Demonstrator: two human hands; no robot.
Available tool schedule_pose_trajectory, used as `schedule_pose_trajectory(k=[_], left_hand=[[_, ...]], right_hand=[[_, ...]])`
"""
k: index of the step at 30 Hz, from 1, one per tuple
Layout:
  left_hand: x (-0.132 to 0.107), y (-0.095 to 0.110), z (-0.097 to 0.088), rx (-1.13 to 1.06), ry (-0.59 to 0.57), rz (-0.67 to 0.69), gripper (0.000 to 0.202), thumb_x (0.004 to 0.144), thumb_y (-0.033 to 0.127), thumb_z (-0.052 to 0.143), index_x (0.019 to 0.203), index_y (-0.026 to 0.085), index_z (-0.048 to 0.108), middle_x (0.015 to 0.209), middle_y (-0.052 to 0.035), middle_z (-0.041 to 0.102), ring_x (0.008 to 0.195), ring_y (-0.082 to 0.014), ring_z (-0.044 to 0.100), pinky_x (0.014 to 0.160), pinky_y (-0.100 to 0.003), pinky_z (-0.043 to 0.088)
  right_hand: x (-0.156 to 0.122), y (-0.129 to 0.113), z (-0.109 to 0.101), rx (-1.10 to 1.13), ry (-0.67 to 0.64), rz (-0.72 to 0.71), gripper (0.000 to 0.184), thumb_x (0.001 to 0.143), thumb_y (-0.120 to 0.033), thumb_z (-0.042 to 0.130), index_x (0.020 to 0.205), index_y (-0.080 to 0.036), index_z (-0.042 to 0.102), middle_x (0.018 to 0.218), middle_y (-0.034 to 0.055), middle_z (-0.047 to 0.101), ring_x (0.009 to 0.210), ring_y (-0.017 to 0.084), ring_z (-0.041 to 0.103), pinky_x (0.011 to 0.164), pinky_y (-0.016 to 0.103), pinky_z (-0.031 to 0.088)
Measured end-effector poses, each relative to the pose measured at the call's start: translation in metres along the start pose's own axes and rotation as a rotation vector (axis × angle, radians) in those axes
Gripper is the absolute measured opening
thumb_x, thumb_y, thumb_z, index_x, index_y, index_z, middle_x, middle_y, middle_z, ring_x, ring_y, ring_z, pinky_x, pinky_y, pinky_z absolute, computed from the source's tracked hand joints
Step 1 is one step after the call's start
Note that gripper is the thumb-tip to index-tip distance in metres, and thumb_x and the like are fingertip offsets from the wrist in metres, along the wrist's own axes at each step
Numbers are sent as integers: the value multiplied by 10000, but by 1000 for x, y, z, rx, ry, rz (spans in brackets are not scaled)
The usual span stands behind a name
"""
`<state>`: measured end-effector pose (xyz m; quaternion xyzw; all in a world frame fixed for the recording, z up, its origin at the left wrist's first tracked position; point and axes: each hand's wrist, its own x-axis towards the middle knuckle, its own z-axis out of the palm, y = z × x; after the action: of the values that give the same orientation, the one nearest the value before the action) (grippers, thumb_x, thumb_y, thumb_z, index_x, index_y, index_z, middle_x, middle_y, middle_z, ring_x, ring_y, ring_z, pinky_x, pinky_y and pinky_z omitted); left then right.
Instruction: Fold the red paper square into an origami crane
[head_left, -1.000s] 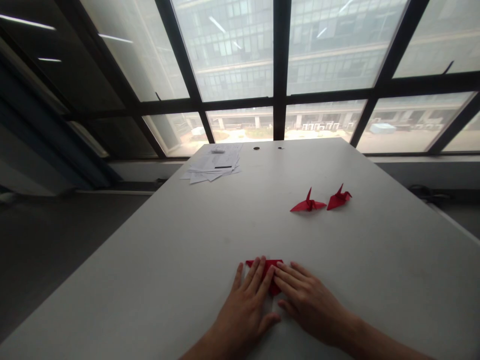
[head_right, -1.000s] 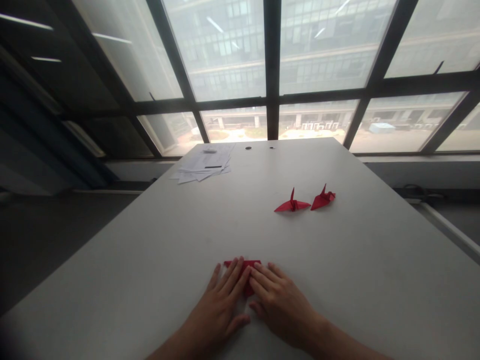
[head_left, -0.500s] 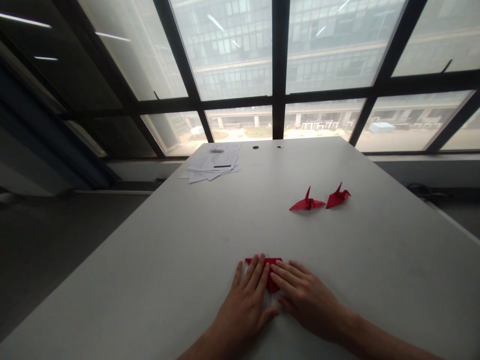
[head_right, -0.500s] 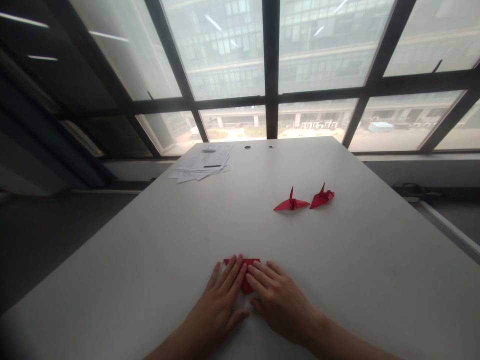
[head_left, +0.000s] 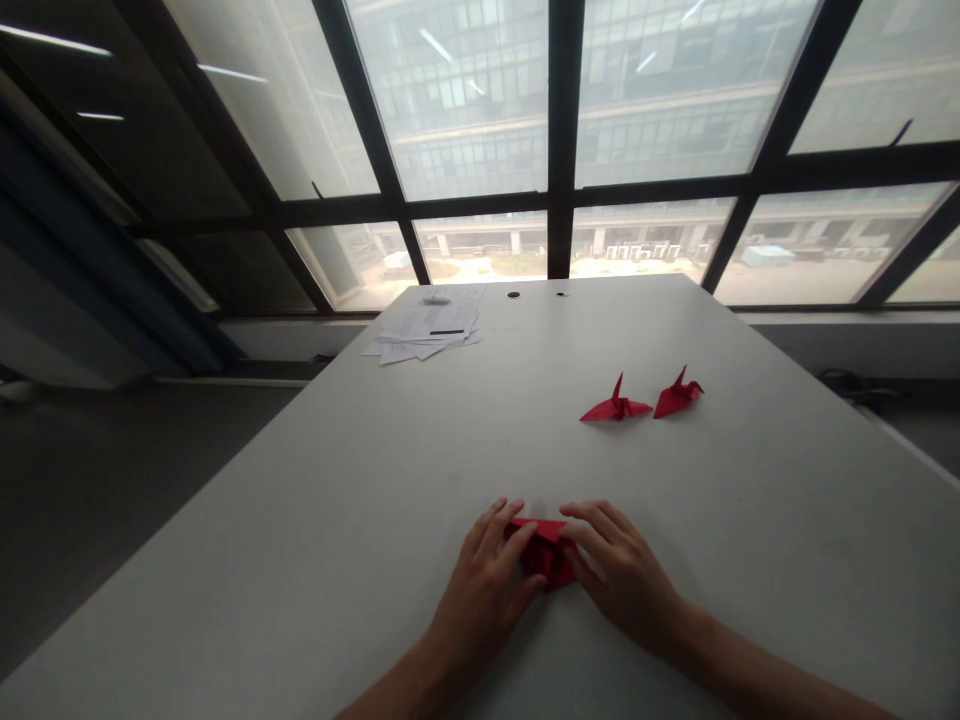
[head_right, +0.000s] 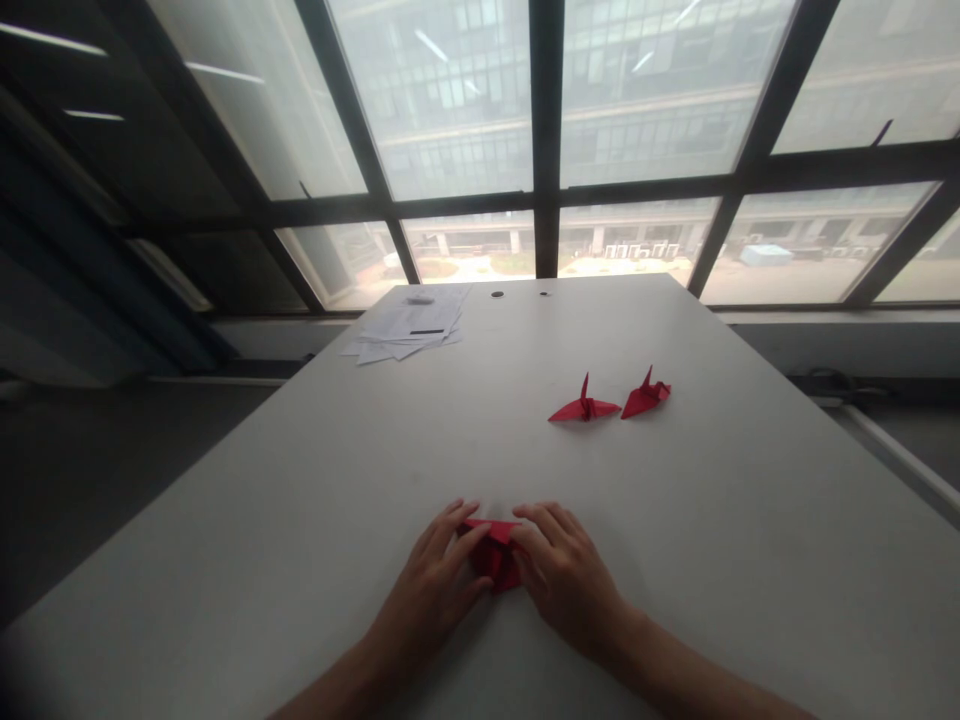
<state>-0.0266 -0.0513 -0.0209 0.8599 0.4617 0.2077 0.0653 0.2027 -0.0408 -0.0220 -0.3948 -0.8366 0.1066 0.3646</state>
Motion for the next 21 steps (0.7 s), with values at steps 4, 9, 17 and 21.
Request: schedule_pose_trajectory(k=[4, 9, 17, 21], left_hand=[[2, 2, -4, -35, 20, 8, 474, 934, 288, 604, 1392, 238, 491, 1470, -106, 467, 1421, -283, 355, 1143, -495, 393], [3, 4, -5, -35, 5, 21, 407, 941, 274, 577, 1346, 240, 542, 1480, -107, 444, 1427, -293, 336, 1155, -517, 364], [6, 10, -17, -76, 7, -47, 221, 1003, 223, 428, 1073, 227, 637, 1441, -69, 473, 1422, -252, 330, 1163, -505, 345], [7, 6, -15, -33, 41, -112, 221, 998, 214, 429, 987, 214, 650, 1360, -77, 548, 1361, -257, 417, 1123, -511, 392]], right_hand=[[3, -5, -5, 28, -58, -46, 144, 890, -103, 576, 924, -224, 646, 1234, 59, 626, 1134, 252, 537, 965, 446, 467], [7, -7, -7, 44, -121, 8, 280, 916, -104, 526, 1145, -227, 632, 1174, 72, 657, 1081, 239, 563, 968, 437, 468], [4, 3, -3, -19, -40, 177, 292, 923, -102, 484, 1147, -203, 642, 1016, 85, 671, 956, 246, 584, 880, 423, 499], [2, 8, -2, -122, -54, 245, 208, 921, -169, 567, 1097, -201, 672, 1044, 94, 666, 988, 264, 577, 901, 449, 488]])
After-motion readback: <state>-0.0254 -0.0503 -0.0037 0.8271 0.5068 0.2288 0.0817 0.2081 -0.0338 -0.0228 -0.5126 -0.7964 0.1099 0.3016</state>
